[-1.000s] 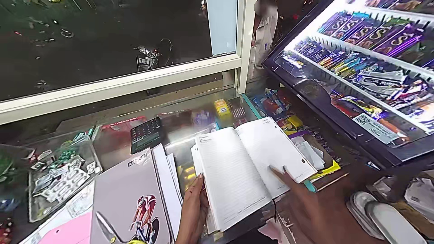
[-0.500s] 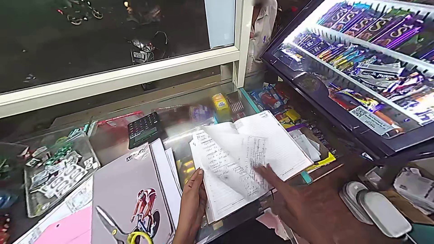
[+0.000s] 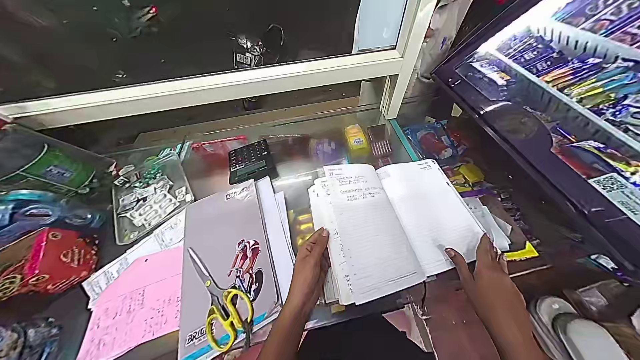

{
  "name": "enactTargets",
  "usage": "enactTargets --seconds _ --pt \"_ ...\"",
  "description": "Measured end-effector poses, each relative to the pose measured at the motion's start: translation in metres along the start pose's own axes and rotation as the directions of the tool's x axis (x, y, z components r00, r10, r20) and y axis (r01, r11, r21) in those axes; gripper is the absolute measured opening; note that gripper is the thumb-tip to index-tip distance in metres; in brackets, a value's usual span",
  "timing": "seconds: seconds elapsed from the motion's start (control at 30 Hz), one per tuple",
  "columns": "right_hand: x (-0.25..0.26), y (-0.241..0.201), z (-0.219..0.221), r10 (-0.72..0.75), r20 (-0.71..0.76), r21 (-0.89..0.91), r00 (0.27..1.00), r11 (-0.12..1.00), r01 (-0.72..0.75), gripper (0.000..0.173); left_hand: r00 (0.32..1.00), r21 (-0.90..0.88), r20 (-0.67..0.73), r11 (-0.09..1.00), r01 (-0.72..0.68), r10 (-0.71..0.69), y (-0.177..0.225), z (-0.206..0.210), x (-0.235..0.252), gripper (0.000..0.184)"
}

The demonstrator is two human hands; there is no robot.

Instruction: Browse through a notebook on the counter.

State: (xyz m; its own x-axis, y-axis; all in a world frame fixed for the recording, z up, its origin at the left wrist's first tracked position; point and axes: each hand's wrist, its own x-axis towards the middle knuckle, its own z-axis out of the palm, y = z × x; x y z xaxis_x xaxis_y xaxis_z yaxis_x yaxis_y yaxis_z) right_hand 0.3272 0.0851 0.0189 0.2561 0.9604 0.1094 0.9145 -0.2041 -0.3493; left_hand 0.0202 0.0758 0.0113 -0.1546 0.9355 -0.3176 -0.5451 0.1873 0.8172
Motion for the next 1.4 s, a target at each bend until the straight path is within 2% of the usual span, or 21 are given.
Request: enactTargets --seconds 0.17,0.33,0.47,0.63,0.77,0.9,0.97,1.03,1.1,1.2,1.27,1.3,1.37,1.4 --pt "0.000 -0.003 -0.004 -0.003 0.027 -0.037 1.000 0.999 0.004 0.100 1.000 -0.014 0.012 1.000 -0.003 0.003 0.001 0.001 0.001 0.033" --pt "-0.002 -0.007 0.000 -0.073 0.014 -0.039 0.997 0.997 0.074 0.101 1.000 0.002 0.010 1.000 -0.004 0.004 0.005 0.006 0.000 0.031" --pt "0.004 -0.002 -0.008 -0.042 0.038 0.068 0.998 0.997 0.039 0.096 0.996 -0.140 0.080 0.989 0.040 -0.029 0.006 0.024 0.003 0.028" --pt "0.006 0.015 -0.010 -0.103 -0.103 0.197 0.989 0.973 0.122 0.085 0.953 -0.335 0.269 0.914 0.230 -0.141 0.000 0.064 0.012 0.026" --pt "0.006 0.024 -0.011 -0.092 -0.188 0.254 0.978 0.957 0.140 0.079 0.939 -0.351 0.311 0.900 0.258 -0.148 -0.006 0.089 0.018 0.025" --pt "0.004 0.025 -0.009 -0.067 -0.085 0.216 0.994 0.973 0.084 0.082 0.945 -0.311 0.284 0.916 0.252 -0.164 -0.007 0.098 0.020 0.025" --pt "0.004 0.020 -0.009 -0.085 -0.040 0.138 0.996 0.986 0.089 0.075 0.948 -0.281 0.269 0.928 0.244 -0.168 -0.007 0.098 0.021 0.026" --pt "0.003 0.011 -0.015 -0.076 0.040 0.100 0.996 0.992 0.072 0.059 0.952 -0.282 0.252 0.928 0.243 -0.173 -0.007 0.097 0.021 0.026" --pt "0.003 0.003 -0.017 -0.103 0.065 0.169 0.993 0.981 0.091 0.040 0.955 -0.290 0.246 0.928 0.235 -0.165 -0.007 0.095 0.020 0.026" --pt "-0.001 0.000 -0.012 -0.192 0.057 0.475 0.980 0.868 0.142 0.032 0.965 -0.289 0.230 0.938 0.193 -0.127 -0.005 0.088 0.019 0.029" --pt "-0.010 -0.007 -0.005 -0.333 0.000 0.684 0.943 0.688 0.243 0.033 0.983 -0.253 0.143 0.956 0.151 -0.117 0.001 0.080 0.015 0.031" --pt "-0.013 -0.013 -0.003 -0.446 -0.041 0.766 0.894 0.561 0.315 0.040 0.991 -0.220 0.058 0.966 0.133 -0.123 0.005 0.077 0.012 0.032" --pt "-0.007 -0.024 -0.001 -0.701 -0.072 0.855 0.710 0.323 0.406 0.060 0.991 -0.190 -0.078 0.978 0.088 -0.105 0.012 0.066 0.009 0.034" --pt "-0.004 -0.026 0.000 -0.736 -0.084 0.856 0.672 0.292 0.427 0.061 0.991 -0.189 -0.099 0.980 0.068 -0.088 0.013 0.058 0.009 0.034"
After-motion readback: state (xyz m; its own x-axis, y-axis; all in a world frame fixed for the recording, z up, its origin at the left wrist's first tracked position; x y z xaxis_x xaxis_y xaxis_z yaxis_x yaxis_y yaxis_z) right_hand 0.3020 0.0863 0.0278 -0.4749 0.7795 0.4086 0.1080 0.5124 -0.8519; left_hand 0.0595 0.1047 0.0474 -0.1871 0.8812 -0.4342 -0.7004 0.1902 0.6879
